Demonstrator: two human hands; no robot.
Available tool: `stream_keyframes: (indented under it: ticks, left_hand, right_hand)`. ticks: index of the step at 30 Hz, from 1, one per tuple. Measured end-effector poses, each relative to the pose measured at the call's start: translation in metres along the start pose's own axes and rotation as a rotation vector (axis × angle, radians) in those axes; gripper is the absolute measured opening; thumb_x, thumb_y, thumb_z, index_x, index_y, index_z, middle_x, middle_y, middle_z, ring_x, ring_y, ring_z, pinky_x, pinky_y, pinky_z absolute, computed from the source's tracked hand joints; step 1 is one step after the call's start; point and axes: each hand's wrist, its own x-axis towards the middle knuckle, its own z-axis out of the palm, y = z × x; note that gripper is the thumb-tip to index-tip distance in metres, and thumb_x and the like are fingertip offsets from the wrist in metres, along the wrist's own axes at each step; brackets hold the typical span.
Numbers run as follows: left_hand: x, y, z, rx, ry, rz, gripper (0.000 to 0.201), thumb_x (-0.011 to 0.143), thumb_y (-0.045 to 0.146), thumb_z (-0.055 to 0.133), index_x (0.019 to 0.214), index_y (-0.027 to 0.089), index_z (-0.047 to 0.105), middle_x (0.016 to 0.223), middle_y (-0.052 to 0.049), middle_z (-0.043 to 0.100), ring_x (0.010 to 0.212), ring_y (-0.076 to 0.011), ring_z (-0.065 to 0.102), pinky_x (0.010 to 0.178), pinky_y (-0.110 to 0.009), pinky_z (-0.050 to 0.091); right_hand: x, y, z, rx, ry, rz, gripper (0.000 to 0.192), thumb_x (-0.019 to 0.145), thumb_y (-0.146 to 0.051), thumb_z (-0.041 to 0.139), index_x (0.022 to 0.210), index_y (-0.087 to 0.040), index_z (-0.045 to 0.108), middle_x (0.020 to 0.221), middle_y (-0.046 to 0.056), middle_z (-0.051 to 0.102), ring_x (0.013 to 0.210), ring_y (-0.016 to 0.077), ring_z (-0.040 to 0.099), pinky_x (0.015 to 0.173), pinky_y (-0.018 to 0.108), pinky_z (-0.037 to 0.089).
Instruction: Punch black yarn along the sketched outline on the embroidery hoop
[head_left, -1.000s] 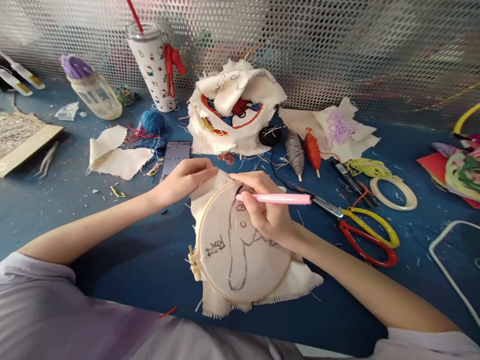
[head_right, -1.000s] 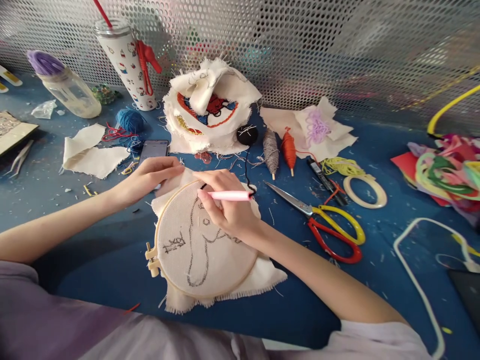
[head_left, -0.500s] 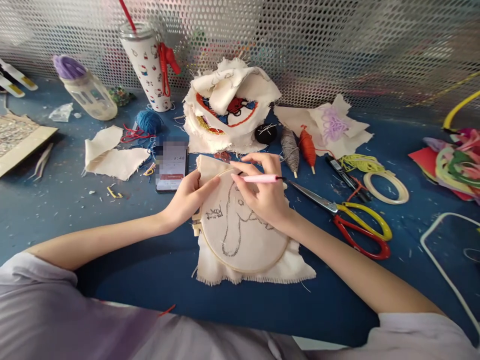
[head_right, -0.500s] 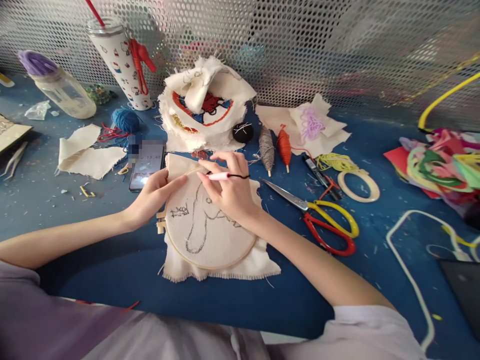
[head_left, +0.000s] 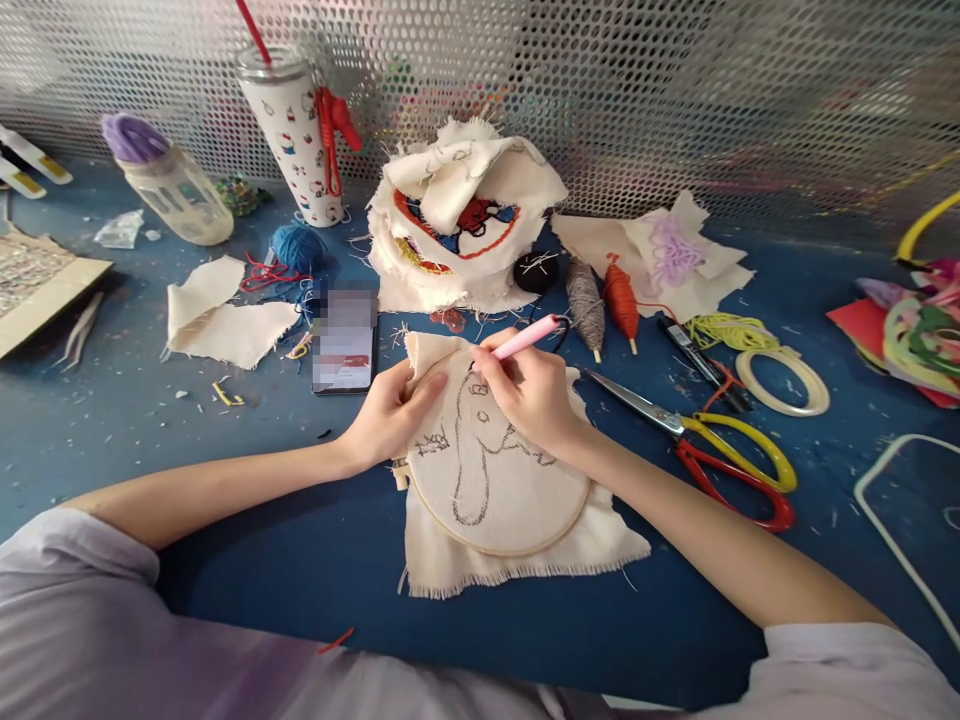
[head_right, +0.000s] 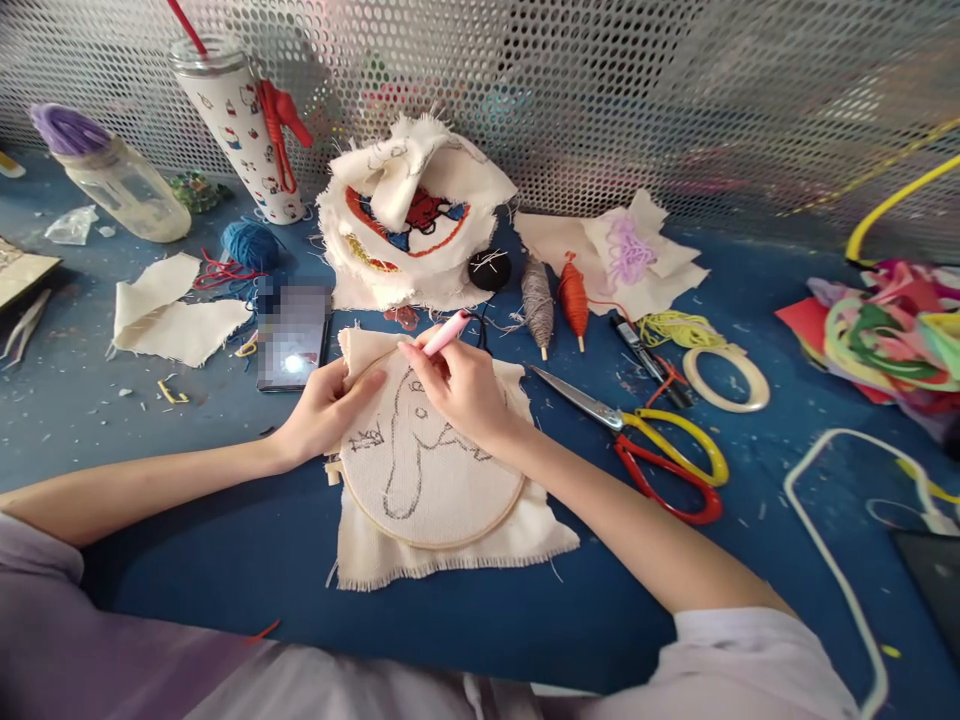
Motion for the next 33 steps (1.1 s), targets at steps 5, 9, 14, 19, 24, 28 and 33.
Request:
stream_keyframes:
  ticks: [5,9,14,19,24,28,33]
  left_hand:
    - [0.002,0.004,-0.002,-0.003,-0.042,-0.033,0.031,0.085,0.043,0.061,0.074,0.015,0.051,0.054,0.006,0.032,0.046,-0.0053,0.028,0.038,-0.019,0.021]
    - [0.002,0.004,-0.003,0.013,-0.029,-0.044,0.033,0.084,0.044,0.061,0.072,0.015,0.05,0.054,0.007,0.03,0.046,-0.0052,0.026,0.038,-0.019,0.019]
    - [0.001,0.0,-0.003,0.038,-0.006,-0.085,0.032,0.083,0.045,0.061,0.075,0.015,0.053,0.055,0.007,0.028,0.047,-0.0056,0.026,0.039,-0.02,0.02]
    - [0.002,-0.002,-0.004,0.019,-0.003,-0.103,0.033,0.083,0.046,0.061,0.077,0.015,0.054,0.056,0.006,0.032,0.047,-0.0059,0.029,0.04,-0.02,0.022]
    - [0.002,0.0,-0.003,-0.014,-0.018,-0.079,0.032,0.084,0.046,0.061,0.078,0.015,0.054,0.058,0.003,0.04,0.048,-0.0063,0.033,0.04,-0.02,0.024]
    - [-0.002,0.002,-0.004,-0.005,-0.016,-0.038,0.034,0.085,0.046,0.06,0.073,0.016,0.052,0.056,0.005,0.035,0.048,-0.0062,0.03,0.04,-0.021,0.019]
    - [-0.005,0.002,-0.007,0.042,-0.006,0.036,0.034,0.088,0.046,0.059,0.073,0.016,0.055,0.056,0.005,0.028,0.049,-0.0064,0.021,0.042,-0.024,0.015]
  right_hand:
    - [-0.004,0.0,0.001,0.181,0.059,0.137,0.023,0.095,-0.034,0.051,0.075,-0.022,0.051,0.061,-0.004,0.053,0.051,0.0073,0.051,0.052,0.025,0.041]
    - [-0.003,0.002,0.001,0.356,0.121,0.225,0.027,0.094,-0.036,0.054,0.072,-0.022,0.051,0.06,-0.005,0.053,0.051,0.0069,0.051,0.051,0.024,0.041]
    - [0.001,0.001,0.0,0.417,0.175,0.278,0.029,0.094,-0.037,0.054,0.07,-0.021,0.052,0.057,-0.005,0.052,0.049,0.007,0.048,0.047,0.024,0.037]
    - [0.003,0.003,0.001,0.469,0.221,0.278,0.03,0.094,-0.036,0.053,0.069,-0.021,0.051,0.056,-0.005,0.05,0.048,0.0066,0.048,0.047,0.024,0.037]
    - [-0.001,0.0,0.002,0.297,0.164,0.184,0.027,0.095,-0.033,0.051,0.071,-0.022,0.049,0.057,-0.005,0.05,0.049,0.0074,0.048,0.048,0.025,0.038]
    - [-0.006,-0.003,0.002,0.029,0.062,-0.113,0.021,0.093,-0.025,0.054,0.073,-0.023,0.047,0.064,-0.004,0.054,0.053,0.0089,0.047,0.052,0.027,0.038]
    - [-0.007,0.002,0.007,-0.091,-0.084,-0.225,0.026,0.091,-0.025,0.056,0.069,-0.024,0.043,0.064,-0.002,0.053,0.062,0.0127,0.051,0.061,0.03,0.042]
